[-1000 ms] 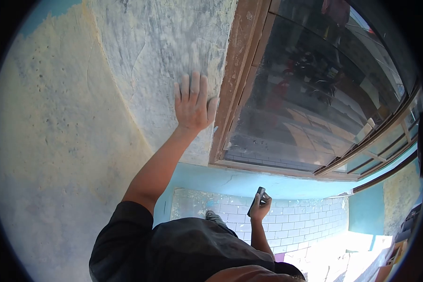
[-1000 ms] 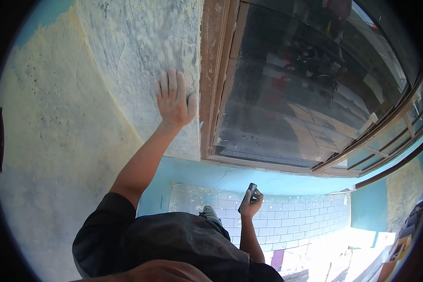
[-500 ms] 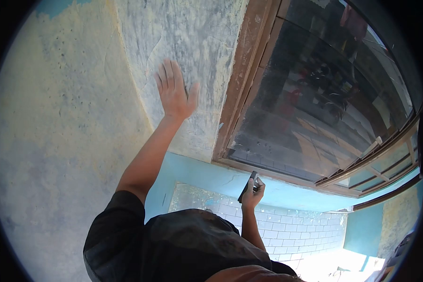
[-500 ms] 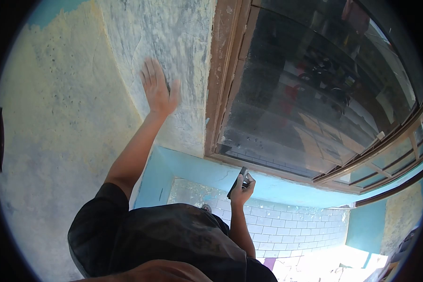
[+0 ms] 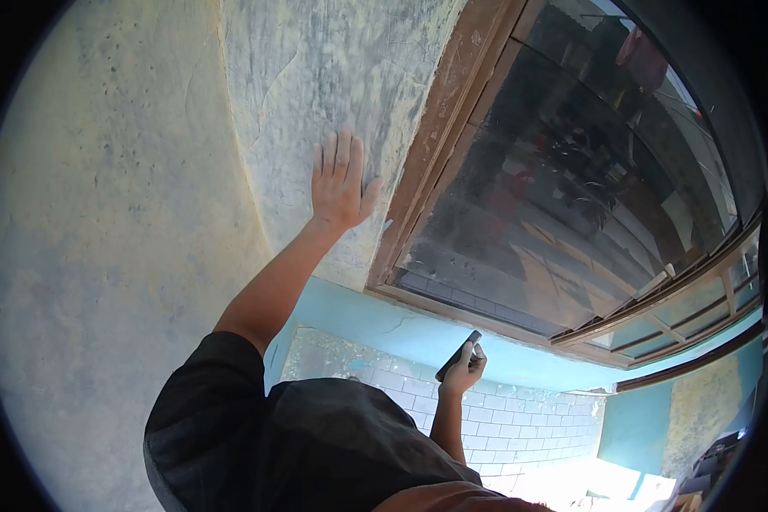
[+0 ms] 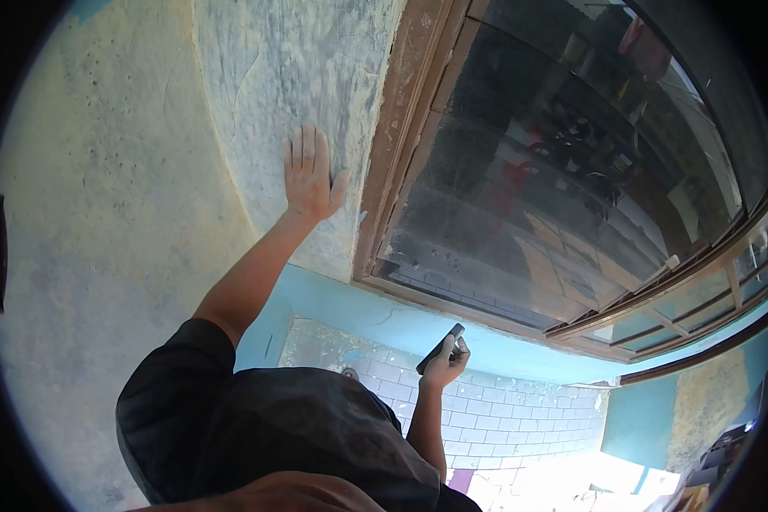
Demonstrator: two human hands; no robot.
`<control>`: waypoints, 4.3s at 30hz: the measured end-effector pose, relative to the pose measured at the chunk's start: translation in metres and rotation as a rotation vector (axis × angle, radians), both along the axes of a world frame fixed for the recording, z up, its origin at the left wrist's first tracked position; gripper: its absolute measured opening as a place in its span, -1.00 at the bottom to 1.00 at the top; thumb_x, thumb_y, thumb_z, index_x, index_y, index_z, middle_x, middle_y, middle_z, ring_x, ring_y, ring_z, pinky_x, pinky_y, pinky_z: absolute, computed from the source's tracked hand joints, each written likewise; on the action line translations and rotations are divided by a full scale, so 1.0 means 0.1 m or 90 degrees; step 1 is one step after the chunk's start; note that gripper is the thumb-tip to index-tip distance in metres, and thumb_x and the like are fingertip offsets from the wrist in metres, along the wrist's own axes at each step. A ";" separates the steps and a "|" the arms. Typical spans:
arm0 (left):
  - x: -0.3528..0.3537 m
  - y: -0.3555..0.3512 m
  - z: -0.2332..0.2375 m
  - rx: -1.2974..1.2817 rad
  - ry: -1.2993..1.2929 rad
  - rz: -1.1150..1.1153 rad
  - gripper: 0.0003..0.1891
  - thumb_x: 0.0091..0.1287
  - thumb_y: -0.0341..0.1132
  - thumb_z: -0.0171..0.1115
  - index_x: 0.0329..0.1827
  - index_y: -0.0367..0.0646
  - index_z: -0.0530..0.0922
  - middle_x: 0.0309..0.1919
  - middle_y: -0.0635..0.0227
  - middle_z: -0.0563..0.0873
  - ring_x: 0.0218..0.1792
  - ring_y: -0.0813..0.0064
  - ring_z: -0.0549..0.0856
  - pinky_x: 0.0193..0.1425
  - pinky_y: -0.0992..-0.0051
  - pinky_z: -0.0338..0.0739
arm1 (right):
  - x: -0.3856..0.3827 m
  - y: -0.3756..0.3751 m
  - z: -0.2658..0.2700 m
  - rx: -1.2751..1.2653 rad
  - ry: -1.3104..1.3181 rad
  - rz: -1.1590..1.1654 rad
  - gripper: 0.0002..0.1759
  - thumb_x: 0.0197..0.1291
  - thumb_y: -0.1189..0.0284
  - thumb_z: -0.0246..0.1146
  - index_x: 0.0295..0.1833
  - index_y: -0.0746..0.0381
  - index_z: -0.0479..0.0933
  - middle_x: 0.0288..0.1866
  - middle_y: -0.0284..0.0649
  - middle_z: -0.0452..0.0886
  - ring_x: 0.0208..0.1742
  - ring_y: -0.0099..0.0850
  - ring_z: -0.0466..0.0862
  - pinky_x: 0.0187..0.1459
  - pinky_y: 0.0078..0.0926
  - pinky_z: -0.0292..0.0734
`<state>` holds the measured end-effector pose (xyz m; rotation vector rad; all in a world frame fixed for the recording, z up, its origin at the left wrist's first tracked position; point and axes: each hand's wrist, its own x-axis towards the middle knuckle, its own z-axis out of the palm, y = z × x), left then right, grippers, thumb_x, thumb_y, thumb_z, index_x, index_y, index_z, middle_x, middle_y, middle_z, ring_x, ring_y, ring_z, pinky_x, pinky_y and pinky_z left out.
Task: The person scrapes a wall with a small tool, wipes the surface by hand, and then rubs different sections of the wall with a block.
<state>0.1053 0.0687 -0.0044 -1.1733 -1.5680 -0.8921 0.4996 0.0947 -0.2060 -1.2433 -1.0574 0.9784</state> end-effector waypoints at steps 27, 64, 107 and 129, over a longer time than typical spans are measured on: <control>1.05 -1.34 -0.22 -0.048 -1.028 -1.069 -0.24 0.59 0.19 0.03 0.60 -0.26 0.32 0.46 0.14 0.55 0.46 0.36 0.53 0.56 0.27 0.38 | -1.63 -0.45 1.97 -0.459 0.545 1.057 -0.51 0.59 0.02 0.10 0.23 0.21 0.58 0.03 -0.18 0.75 -0.17 -0.46 0.74 -0.11 -0.50 0.61; -0.77 -0.41 1.63 0.380 -0.119 0.109 -0.46 0.41 -0.24 0.32 0.47 0.01 0.55 0.00 0.05 0.50 -0.01 0.04 0.52 0.12 0.11 0.48 | -2.27 -0.26 4.82 1.063 -0.272 0.395 -0.48 0.33 0.28 0.45 0.33 0.26 0.57 0.28 -0.05 0.58 0.29 -0.17 0.55 0.36 -0.23 0.39; -1.02 -0.52 1.16 0.477 -0.058 0.089 -0.55 0.23 -0.52 0.42 0.23 -0.08 0.72 -0.01 0.11 0.61 -0.02 0.03 0.56 0.09 0.13 0.45 | -3.11 0.51 5.67 1.341 -0.417 -0.009 -0.86 0.24 0.25 0.49 -0.15 0.04 0.80 0.05 -0.31 0.75 0.32 -0.20 0.65 0.44 -0.09 0.27; -1.08 -0.63 2.38 0.387 -0.028 0.129 -0.44 0.27 -0.47 0.28 0.40 -0.14 0.57 0.03 0.00 0.52 0.09 0.00 0.50 0.19 0.09 0.41 | -3.13 0.49 5.58 1.361 -0.535 -0.061 -0.60 0.29 0.01 0.41 0.18 -0.15 0.76 0.32 -0.36 0.66 0.36 -0.27 0.58 0.48 -0.12 0.26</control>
